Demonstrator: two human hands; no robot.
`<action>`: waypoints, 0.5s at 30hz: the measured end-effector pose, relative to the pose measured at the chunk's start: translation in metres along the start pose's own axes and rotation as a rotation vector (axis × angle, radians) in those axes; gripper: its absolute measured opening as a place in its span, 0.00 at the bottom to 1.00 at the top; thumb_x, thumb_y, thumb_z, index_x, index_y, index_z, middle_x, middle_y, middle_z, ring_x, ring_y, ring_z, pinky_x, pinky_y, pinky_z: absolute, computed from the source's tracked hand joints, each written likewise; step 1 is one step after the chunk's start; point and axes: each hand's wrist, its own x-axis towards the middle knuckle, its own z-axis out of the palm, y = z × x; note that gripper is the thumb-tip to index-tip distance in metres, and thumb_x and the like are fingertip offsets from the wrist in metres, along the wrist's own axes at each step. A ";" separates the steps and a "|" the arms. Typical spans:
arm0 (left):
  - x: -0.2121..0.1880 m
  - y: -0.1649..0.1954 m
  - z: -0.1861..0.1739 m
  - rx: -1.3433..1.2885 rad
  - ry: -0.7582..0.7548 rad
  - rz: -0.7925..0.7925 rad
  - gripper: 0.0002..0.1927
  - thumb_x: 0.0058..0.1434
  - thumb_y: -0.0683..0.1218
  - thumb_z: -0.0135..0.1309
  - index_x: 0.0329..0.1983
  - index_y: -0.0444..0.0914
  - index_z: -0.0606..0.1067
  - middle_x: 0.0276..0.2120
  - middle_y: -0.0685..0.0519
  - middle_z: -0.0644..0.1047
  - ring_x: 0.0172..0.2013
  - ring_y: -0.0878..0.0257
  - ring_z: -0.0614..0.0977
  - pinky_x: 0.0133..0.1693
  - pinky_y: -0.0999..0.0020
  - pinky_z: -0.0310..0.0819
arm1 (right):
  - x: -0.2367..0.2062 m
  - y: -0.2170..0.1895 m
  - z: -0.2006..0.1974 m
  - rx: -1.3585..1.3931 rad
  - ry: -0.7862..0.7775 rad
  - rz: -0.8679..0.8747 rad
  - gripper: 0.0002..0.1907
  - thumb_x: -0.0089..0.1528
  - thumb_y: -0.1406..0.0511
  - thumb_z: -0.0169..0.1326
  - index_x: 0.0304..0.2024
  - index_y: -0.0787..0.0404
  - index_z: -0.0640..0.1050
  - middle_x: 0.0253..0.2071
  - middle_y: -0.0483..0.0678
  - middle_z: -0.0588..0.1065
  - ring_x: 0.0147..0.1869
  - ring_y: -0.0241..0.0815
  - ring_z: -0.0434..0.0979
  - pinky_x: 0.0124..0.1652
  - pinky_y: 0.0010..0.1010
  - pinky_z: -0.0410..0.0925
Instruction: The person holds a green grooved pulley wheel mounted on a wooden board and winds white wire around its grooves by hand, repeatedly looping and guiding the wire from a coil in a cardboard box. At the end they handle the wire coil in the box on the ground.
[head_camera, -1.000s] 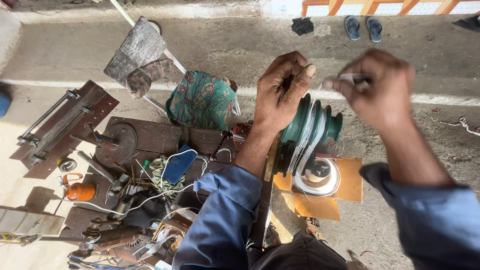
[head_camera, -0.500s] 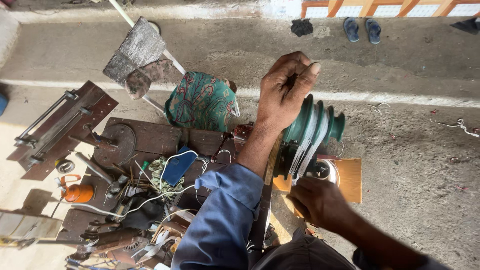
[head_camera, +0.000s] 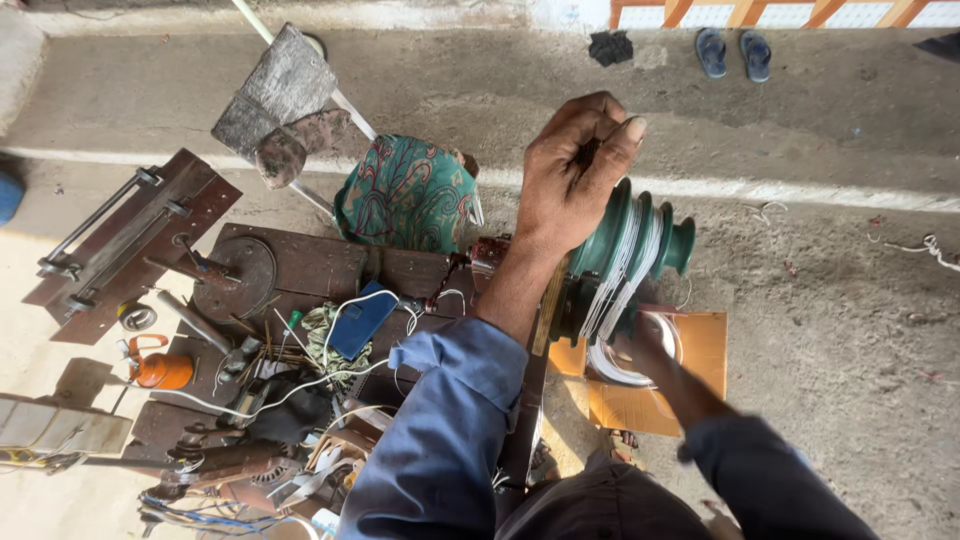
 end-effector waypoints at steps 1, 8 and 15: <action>-0.001 0.000 0.000 0.001 -0.004 -0.008 0.16 0.71 0.51 0.59 0.33 0.36 0.75 0.42 0.54 0.74 0.36 0.72 0.75 0.36 0.73 0.72 | -0.020 0.023 0.003 -0.245 -0.017 -0.006 0.31 0.53 0.71 0.63 0.57 0.57 0.68 0.40 0.50 0.78 0.37 0.41 0.79 0.38 0.37 0.74; 0.003 -0.002 0.001 -0.056 -0.026 -0.016 0.15 0.71 0.50 0.59 0.33 0.35 0.75 0.43 0.54 0.73 0.33 0.73 0.75 0.37 0.74 0.73 | -0.132 -0.113 -0.023 -1.167 -0.315 -1.103 0.07 0.61 0.63 0.61 0.29 0.56 0.82 0.24 0.45 0.77 0.27 0.34 0.76 0.31 0.27 0.74; -0.003 0.008 0.001 -0.012 -0.010 0.016 0.16 0.72 0.51 0.60 0.33 0.35 0.74 0.43 0.53 0.75 0.37 0.72 0.76 0.38 0.74 0.74 | 0.001 -0.231 -0.057 -0.682 -0.044 -1.205 0.08 0.65 0.68 0.62 0.45 0.63 0.78 0.41 0.53 0.78 0.42 0.41 0.80 0.34 0.27 0.71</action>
